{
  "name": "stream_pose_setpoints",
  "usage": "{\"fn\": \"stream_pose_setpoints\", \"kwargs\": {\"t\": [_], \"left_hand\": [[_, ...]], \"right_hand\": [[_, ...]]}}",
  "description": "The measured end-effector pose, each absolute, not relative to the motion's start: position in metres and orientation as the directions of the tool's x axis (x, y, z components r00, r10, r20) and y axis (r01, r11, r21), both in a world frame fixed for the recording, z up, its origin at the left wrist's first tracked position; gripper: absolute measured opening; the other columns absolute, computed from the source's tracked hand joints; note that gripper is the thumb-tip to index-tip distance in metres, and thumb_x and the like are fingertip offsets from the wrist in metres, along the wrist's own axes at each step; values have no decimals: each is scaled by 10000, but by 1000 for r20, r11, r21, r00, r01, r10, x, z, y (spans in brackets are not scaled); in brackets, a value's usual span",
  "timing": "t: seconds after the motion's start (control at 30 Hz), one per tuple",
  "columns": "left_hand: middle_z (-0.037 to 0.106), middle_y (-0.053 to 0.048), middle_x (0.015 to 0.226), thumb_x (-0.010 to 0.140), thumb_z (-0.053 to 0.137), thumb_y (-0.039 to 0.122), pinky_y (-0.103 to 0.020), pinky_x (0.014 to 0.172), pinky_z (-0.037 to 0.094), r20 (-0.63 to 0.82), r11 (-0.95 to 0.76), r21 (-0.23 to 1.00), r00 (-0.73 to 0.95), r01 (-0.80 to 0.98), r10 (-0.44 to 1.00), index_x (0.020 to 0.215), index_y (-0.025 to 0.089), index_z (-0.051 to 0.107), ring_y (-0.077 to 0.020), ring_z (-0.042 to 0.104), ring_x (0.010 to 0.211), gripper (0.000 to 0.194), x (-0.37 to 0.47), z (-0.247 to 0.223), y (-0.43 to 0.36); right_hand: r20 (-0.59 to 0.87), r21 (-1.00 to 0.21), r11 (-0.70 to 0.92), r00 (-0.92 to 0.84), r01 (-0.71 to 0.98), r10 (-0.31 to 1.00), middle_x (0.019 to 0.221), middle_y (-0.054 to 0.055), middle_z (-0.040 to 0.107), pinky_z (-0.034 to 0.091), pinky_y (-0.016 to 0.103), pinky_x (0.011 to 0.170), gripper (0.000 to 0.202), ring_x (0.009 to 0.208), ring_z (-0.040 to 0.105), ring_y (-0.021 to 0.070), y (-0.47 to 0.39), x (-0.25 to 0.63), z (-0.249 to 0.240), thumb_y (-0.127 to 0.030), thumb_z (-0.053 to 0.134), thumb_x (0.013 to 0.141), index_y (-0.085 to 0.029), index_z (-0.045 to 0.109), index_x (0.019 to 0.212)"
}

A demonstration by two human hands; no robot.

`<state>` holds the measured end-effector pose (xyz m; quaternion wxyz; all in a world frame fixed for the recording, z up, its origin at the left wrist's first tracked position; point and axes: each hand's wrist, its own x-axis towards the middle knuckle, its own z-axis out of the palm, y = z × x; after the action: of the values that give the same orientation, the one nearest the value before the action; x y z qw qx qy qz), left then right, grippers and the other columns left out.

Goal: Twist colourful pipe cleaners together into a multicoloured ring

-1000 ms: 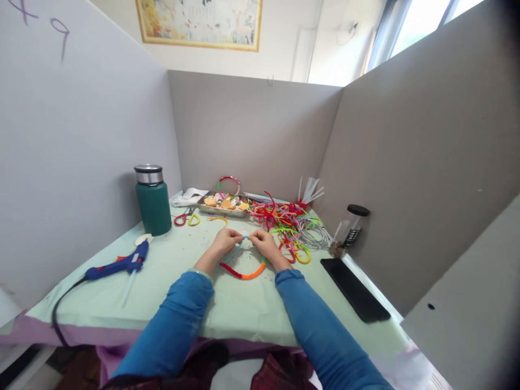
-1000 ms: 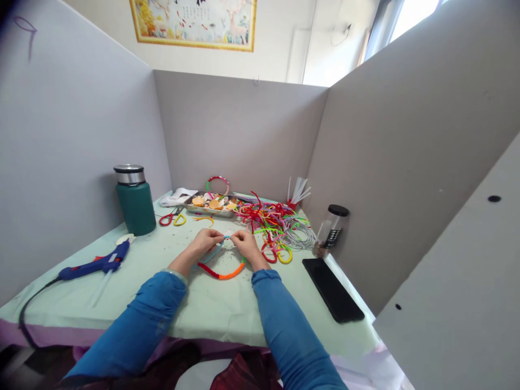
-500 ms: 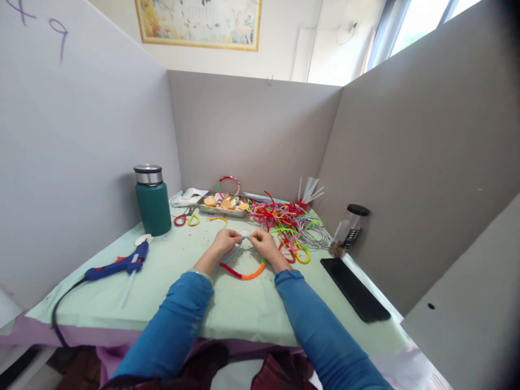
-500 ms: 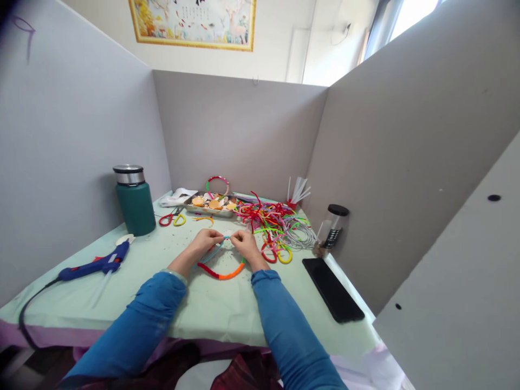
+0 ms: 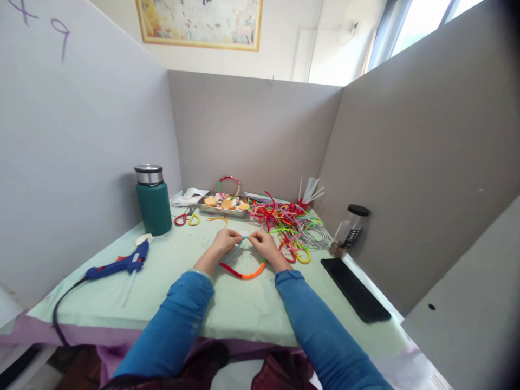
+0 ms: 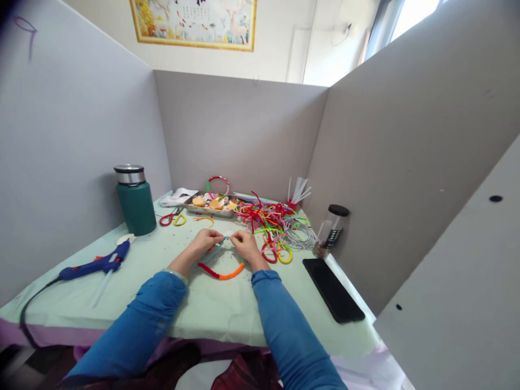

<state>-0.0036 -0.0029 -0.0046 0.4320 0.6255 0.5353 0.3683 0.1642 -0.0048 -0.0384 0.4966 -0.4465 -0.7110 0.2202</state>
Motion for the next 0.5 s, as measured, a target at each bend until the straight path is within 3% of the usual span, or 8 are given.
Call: {"fn": "stream_pose_setpoints", "kwargs": {"t": [0.5], "left_hand": [[381,52,368,676,608,278,-197,373,213,39,-110,917,186,384,982,704,89,622,-54,306,339,192,-4,-4,-3]], "right_hand": [[421,-855,436,-114,282,900,629,-7,538,343,215,529,186,567,442,101,-6,165,-34,-325,577,683,-140,589,687]]}}
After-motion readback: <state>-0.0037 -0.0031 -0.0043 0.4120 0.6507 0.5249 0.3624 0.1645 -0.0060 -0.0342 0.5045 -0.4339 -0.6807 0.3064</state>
